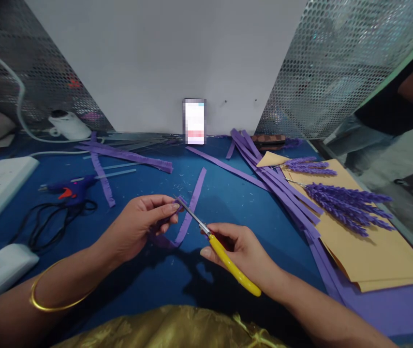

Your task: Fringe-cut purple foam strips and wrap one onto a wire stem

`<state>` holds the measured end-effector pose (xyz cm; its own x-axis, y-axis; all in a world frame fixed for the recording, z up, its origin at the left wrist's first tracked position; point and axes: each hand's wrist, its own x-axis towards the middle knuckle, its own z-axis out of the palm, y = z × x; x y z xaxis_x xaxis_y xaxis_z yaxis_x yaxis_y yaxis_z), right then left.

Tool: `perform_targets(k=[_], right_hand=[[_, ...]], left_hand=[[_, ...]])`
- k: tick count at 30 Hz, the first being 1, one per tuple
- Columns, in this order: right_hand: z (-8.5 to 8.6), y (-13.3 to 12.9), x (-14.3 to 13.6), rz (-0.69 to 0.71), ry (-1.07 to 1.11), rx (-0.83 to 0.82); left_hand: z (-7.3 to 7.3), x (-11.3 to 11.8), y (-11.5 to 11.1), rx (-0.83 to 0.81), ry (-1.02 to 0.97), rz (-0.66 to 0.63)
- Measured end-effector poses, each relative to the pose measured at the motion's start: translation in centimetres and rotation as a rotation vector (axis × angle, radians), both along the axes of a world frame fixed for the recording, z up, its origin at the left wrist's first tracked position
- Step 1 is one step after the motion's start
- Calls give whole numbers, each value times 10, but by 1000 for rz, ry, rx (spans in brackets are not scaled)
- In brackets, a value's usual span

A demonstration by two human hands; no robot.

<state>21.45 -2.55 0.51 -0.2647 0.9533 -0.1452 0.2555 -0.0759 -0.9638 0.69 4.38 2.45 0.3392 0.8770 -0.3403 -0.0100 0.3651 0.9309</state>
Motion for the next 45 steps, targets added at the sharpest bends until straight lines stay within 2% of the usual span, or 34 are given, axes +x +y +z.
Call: perform_targets(k=[4, 12, 20, 30, 35, 45], right_hand=[[-5, -2, 1, -10, -21, 24], [-14, -6, 9, -35, -256, 255], [-12, -7, 9, -24, -367, 313], [-12, -7, 9, 6, -333, 299], [-13, -8, 9, 29, -343, 343], [-10, -8, 8, 13, -375, 352]], left_hand=[[-1, -1, 0, 6, 1, -11], [-2, -2, -1, 16, -32, 16], [-3, -1, 1, 45, -57, 21], [-3, -2, 0, 81, -38, 12], [0, -2, 1, 89, -30, 13], [-2, -2, 1, 77, -29, 22]])
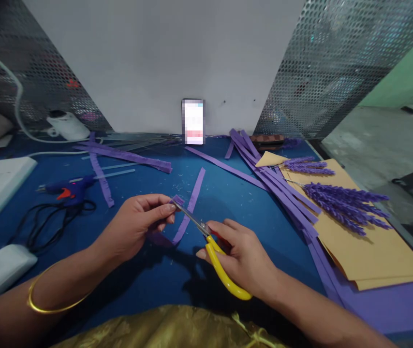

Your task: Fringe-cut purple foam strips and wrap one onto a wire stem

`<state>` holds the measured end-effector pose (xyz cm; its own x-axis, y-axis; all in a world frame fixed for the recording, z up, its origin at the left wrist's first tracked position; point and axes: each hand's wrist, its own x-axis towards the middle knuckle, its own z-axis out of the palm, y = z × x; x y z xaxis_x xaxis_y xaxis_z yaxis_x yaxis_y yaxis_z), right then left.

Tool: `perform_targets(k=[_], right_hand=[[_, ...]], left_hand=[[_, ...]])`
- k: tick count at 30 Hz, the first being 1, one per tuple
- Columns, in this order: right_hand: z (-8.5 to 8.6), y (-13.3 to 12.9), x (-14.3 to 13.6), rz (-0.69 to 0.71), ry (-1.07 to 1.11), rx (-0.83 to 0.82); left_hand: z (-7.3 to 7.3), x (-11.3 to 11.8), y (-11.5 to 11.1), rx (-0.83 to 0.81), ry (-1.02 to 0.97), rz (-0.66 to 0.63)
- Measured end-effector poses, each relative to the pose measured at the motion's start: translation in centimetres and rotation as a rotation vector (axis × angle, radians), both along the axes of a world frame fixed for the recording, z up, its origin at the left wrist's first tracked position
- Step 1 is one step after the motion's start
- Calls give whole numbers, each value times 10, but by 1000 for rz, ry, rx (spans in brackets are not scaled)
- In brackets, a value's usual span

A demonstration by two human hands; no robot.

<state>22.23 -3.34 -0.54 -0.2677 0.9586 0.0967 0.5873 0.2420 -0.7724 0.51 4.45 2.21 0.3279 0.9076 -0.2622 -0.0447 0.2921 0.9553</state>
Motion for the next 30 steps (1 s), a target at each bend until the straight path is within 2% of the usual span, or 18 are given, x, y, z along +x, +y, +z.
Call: perform_targets(k=[11, 15, 22, 30], right_hand=[[-3, 1, 1, 2, 13, -16], [-3, 1, 1, 3, 86, -38], [8, 5, -2, 6, 273, -199], [14, 7, 1, 69, 350, -340]], left_hand=[[2, 2, -2, -36, -2, -30], [5, 1, -1, -64, -8, -35], [5, -1, 1, -113, -16, -80], [5, -2, 2, -161, -54, -96]])
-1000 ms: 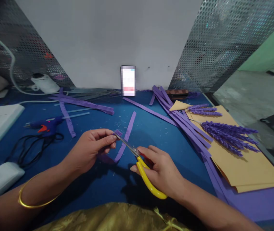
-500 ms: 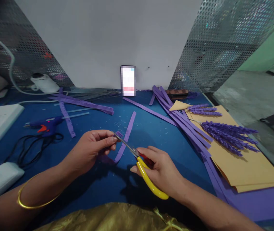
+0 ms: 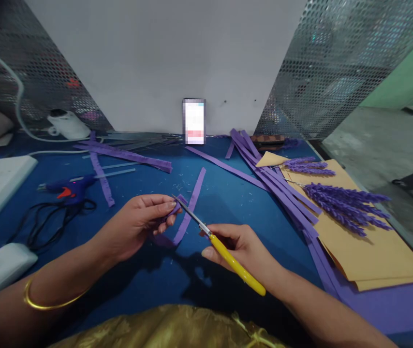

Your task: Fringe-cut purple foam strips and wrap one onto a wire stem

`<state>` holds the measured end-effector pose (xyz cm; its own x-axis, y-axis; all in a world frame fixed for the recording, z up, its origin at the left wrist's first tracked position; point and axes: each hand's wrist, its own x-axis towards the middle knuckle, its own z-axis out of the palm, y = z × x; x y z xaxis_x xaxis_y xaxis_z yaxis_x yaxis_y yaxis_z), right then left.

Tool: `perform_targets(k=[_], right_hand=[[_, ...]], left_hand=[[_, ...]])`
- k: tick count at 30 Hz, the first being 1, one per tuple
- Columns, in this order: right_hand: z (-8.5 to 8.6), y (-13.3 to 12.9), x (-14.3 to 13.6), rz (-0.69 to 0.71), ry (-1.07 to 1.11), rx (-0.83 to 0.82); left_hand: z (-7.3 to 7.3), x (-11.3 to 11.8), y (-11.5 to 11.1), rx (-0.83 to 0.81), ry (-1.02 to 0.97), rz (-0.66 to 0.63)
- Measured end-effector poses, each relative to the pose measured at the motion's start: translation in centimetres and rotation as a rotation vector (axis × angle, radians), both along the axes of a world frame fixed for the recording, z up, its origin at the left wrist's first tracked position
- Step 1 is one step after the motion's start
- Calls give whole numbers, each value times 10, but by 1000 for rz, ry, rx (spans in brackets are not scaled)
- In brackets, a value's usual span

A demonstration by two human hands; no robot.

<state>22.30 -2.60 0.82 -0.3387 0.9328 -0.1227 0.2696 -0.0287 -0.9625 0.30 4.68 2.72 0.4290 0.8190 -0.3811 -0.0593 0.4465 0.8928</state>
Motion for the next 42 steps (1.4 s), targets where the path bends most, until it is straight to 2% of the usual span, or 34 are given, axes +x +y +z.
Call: perform_targets(k=[4, 7, 15, 33, 42], right_hand=[[-4, -1, -2, -26, -25, 23], [-9, -3, -2, -69, -72, 99], [-13, -6, 2, -87, -357, 312], [-11, -7, 3, -60, -366, 412], [-13, -7, 2, -54, -385, 349]], left_hand=[[0, 1, -1, 12, 4, 4], [0, 2, -1, 55, 27, 32], [3, 3, -3, 148, 78, 91], [1, 2, -3, 160, 93, 71], [-2, 2, -3, 127, 67, 39]])
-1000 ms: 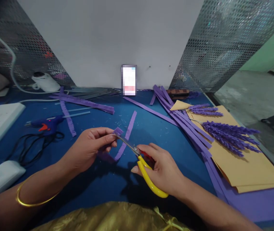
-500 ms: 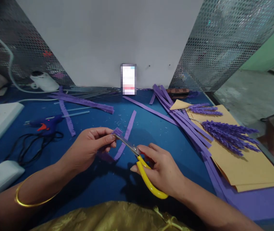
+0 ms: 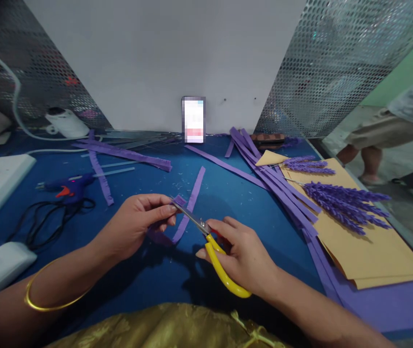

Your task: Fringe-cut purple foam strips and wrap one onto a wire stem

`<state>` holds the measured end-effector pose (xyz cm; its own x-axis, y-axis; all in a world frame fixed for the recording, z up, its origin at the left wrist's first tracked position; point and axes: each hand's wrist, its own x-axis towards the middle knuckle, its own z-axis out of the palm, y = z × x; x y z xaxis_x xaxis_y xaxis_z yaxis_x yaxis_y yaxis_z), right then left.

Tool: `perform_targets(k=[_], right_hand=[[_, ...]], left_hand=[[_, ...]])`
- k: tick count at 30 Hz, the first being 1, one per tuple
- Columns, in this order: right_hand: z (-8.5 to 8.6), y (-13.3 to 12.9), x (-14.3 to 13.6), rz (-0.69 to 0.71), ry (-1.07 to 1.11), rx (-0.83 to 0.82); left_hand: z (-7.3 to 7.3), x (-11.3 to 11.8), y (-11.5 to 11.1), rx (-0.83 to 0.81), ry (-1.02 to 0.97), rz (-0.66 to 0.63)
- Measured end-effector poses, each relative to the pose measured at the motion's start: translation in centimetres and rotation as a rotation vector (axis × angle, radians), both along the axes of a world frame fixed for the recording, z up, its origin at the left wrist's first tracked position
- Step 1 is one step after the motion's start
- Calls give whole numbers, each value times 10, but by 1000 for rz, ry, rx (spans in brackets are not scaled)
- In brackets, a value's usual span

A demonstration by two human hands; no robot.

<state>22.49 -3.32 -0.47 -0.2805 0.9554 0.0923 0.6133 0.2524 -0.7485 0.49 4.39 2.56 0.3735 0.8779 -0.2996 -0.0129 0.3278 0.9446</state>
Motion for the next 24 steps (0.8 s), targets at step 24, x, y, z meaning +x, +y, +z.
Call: perform_targets(k=[24], right_hand=[[7, 8, -2, 24, 442, -373]], left_hand=[[1, -4, 6, -194, -124, -84]])
